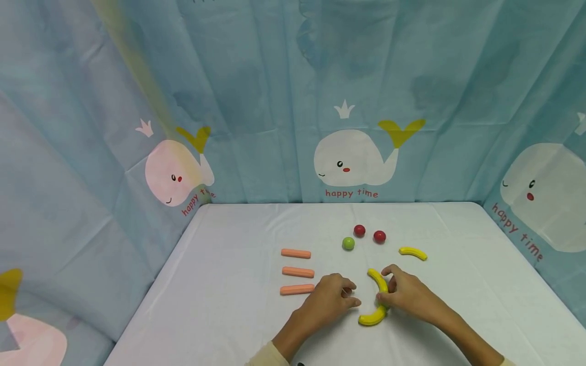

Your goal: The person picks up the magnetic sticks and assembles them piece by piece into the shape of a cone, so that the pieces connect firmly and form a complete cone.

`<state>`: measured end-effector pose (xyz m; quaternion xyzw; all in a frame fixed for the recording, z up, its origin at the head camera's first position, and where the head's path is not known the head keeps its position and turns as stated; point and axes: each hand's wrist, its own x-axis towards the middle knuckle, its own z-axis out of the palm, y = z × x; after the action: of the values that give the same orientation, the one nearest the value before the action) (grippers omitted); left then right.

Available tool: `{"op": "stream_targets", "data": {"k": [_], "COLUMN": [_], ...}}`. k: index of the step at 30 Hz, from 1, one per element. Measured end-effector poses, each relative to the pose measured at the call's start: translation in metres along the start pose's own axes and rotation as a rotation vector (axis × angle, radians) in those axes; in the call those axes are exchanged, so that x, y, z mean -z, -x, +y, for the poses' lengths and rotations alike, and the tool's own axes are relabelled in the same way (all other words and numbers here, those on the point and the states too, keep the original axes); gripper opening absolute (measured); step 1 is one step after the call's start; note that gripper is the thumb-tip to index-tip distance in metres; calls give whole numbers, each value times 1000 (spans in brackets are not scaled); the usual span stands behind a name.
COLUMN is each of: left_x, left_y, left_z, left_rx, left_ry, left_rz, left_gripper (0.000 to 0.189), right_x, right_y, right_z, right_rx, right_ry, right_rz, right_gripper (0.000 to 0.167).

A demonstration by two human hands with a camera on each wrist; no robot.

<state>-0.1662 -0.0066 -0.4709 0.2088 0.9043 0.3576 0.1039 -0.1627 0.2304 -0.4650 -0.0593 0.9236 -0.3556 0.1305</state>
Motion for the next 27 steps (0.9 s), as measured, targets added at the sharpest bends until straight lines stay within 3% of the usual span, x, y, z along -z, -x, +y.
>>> {"op": "stream_targets", "data": {"k": [5, 14, 23, 27], "left_x": [10, 26, 26, 24], "left_y": [-6, -27, -61, -80], "left_z": [-4, -14, -24, -31], "left_rx": [-8, -2, 45, 54], "left_ry": [22, 88, 287, 321], "left_rz": [87, 245, 306, 333], "left_gripper": [29, 31, 35, 35], "right_x": [6, 12, 8, 6], "right_y": [0, -2, -9, -11], "right_z": [3, 10, 15, 13], "right_rx": [-32, -2, 8, 15], "right_ry": [71, 145, 178, 172], "right_rz": [15, 42, 92, 103], "right_gripper": [56, 44, 35, 33]}}
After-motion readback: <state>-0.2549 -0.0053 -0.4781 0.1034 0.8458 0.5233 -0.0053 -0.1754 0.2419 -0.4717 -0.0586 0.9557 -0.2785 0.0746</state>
